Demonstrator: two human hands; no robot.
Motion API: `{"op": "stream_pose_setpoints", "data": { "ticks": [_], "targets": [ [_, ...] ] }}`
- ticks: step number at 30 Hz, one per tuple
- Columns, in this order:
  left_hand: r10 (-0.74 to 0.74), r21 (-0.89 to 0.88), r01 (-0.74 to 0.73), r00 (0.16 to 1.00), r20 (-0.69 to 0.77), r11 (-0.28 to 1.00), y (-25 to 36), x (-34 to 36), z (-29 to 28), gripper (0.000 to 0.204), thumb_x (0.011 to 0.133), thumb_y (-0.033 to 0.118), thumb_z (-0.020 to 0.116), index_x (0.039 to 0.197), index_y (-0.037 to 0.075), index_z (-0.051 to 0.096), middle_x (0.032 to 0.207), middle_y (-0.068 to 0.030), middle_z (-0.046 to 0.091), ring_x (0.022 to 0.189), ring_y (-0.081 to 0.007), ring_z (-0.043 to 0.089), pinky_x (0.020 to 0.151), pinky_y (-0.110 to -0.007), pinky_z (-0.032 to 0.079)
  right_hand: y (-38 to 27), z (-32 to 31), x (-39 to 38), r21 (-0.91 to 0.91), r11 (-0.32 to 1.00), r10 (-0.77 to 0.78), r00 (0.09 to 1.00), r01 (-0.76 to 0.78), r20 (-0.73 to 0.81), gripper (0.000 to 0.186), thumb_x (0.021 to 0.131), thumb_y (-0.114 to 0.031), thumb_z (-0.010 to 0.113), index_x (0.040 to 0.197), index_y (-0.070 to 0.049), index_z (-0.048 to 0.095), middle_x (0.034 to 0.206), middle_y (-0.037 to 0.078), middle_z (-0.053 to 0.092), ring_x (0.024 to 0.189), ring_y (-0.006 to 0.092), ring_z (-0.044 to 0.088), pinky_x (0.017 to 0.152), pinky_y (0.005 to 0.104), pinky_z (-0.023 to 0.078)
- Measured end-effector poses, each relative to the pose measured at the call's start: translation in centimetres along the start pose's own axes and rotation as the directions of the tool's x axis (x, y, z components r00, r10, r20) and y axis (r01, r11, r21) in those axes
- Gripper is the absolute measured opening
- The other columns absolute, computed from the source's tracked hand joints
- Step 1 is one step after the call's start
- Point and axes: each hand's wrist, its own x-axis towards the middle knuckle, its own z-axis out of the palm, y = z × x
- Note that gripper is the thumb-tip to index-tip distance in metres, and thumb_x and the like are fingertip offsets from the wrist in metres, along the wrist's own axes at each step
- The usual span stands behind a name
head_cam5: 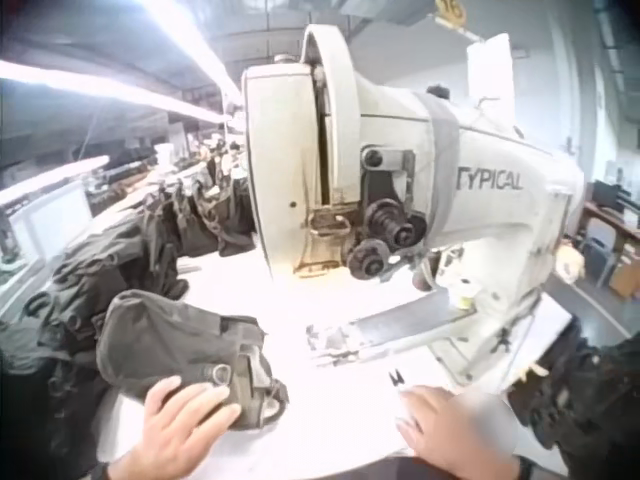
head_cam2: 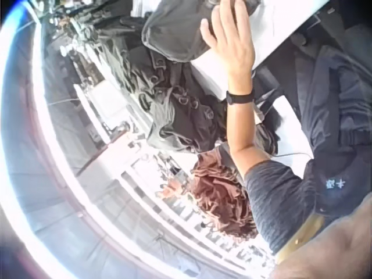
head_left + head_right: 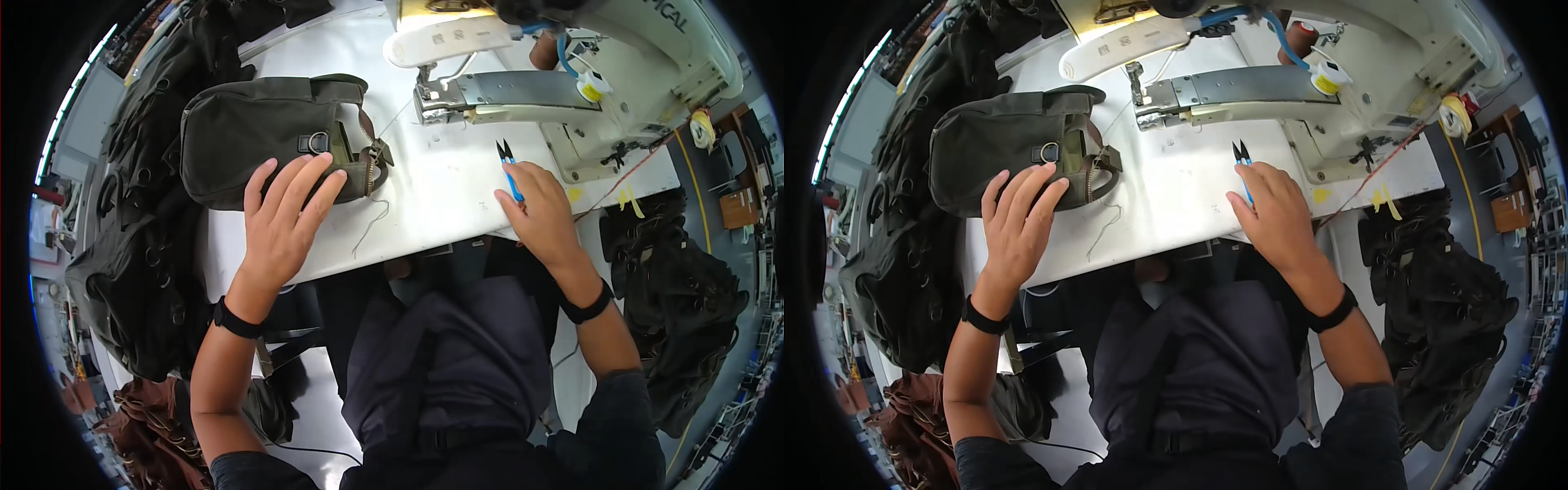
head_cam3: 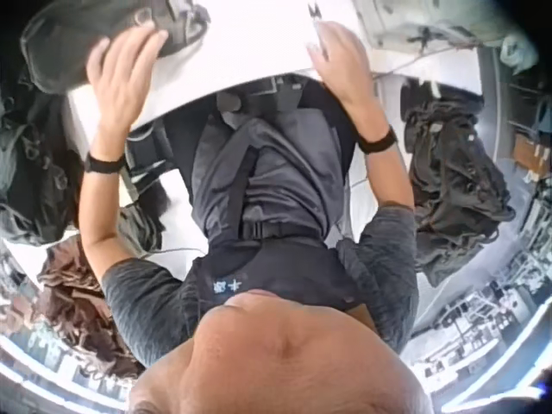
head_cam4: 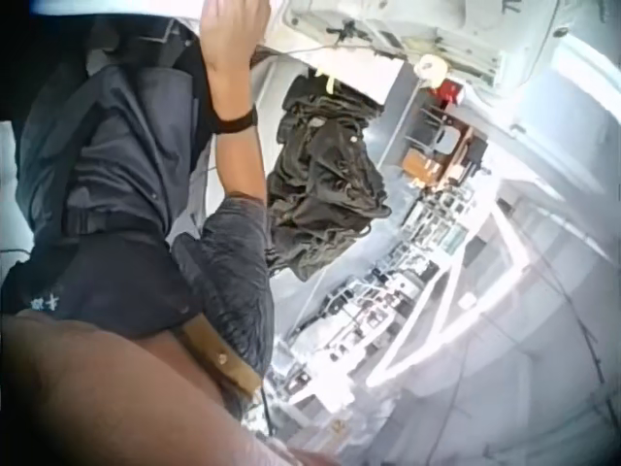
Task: The person operates an industrial sewing machine to stitch a zipper onto a green fabric bag. They guide the bag under the needle, align the zipper tape, and sew along the edge. The person periodically stops to adjust the bag's position, inspect the stitching, and trim excess thread with scissors before continuing the sewing process.
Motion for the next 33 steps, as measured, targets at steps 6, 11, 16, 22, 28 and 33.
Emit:
{"op": "stream_pose_setpoints", "data": {
  "ticks": [6,11,16,22,28,33],
  "targets": [
    [-0.015,0.013,0.014,1.0,0.008,1.0,0.4,-0.3,0.2,0.039,0.089,0.016,0.065,0.126,0.017,0.076,0.125,-0.0016,0.069,0.118,-0.019,0.065,0.109,-0.042,0.041,2.4,1.7,1.5,-0.258,0.964,0.097,0.989,-0.065,0.112,0.032,0.095,-0.004,0.063,0.126,0.001,0.067,0.108,0.019,0.066,0.096,0.0333,0.065,0.087,0.0428,0.055],
    [-0.037,-0.022,0.037,0.999,0.03,0.999,0.4,-0.2,0.0,0.039,0.088,0.012,0.065,0.125,0.015,0.079,0.12,-0.0024,0.071,0.115,-0.0204,0.067,0.108,-0.04,0.04,-2.2,-0.6,5.3,0.521,0.527,0.377,0.734,-0.671,0.564,0.025,0.105,-0.013,0.056,0.123,-0.001,0.068,0.082,0.002,0.063,0.072,0.0076,0.058,0.065,0.0265,0.047],
    [-0.036,-0.025,0.037,0.998,0.044,0.999,0.2,-0.3,0.0,0.038,0.089,0.014,0.064,0.124,0.016,0.079,0.12,-0.0026,0.071,0.114,-0.0204,0.067,0.106,-0.04,0.041,-8.8,-0.1,9.8,0.577,0.476,0.236,0.729,-0.663,0.643,0.03,0.108,-0.027,0.059,0.112,0.0,0.072,0.07,-0.003,0.058,0.056,0.0036,0.051,0.048,0.0248,0.04],
    [-0.038,-0.041,0.04,0.998,0.048,0.998,0.0,0.0,0.0,0.039,0.089,0.015,0.064,0.125,0.016,0.079,0.12,-0.0027,0.07,0.114,-0.0204,0.067,0.105,-0.04,0.041,-9.5,1.0,11.4,0.475,0.465,0.224,0.618,-0.747,0.753,0.043,0.11,-0.039,0.056,0.108,0.0,0.073,0.054,-0.004,0.048,0.04,0.0072,0.042,0.038,0.0283,0.035],
    [-0.038,-0.029,0.04,0.998,0.042,0.999,0.0,-0.2,0.1,0.04,0.088,0.015,0.064,0.126,0.016,0.079,0.119,-0.0027,0.07,0.113,-0.0202,0.068,0.104,-0.039,0.042,-9.5,1.0,11.9,0.377,0.449,0.225,0.511,-0.81,0.83,0.037,0.111,-0.036,0.056,0.107,-0.004,0.074,0.078,-0.007,0.049,0.056,0.0004,0.038,0.048,0.0201,0.031],
    [-0.033,-0.029,0.035,0.999,0.043,0.999,0.1,-0.1,0.1,0.041,0.088,0.014,0.064,0.126,0.016,0.078,0.119,-0.0026,0.07,0.113,-0.0203,0.068,0.103,-0.039,0.042,-9.1,1.6,11.6,0.451,0.341,0.227,0.538,-0.825,0.812,0.037,0.111,-0.035,0.055,0.107,-0.003,0.071,0.076,-0.008,0.047,0.055,-0.0005,0.037,0.046,0.0201,0.03]
  ]
}}
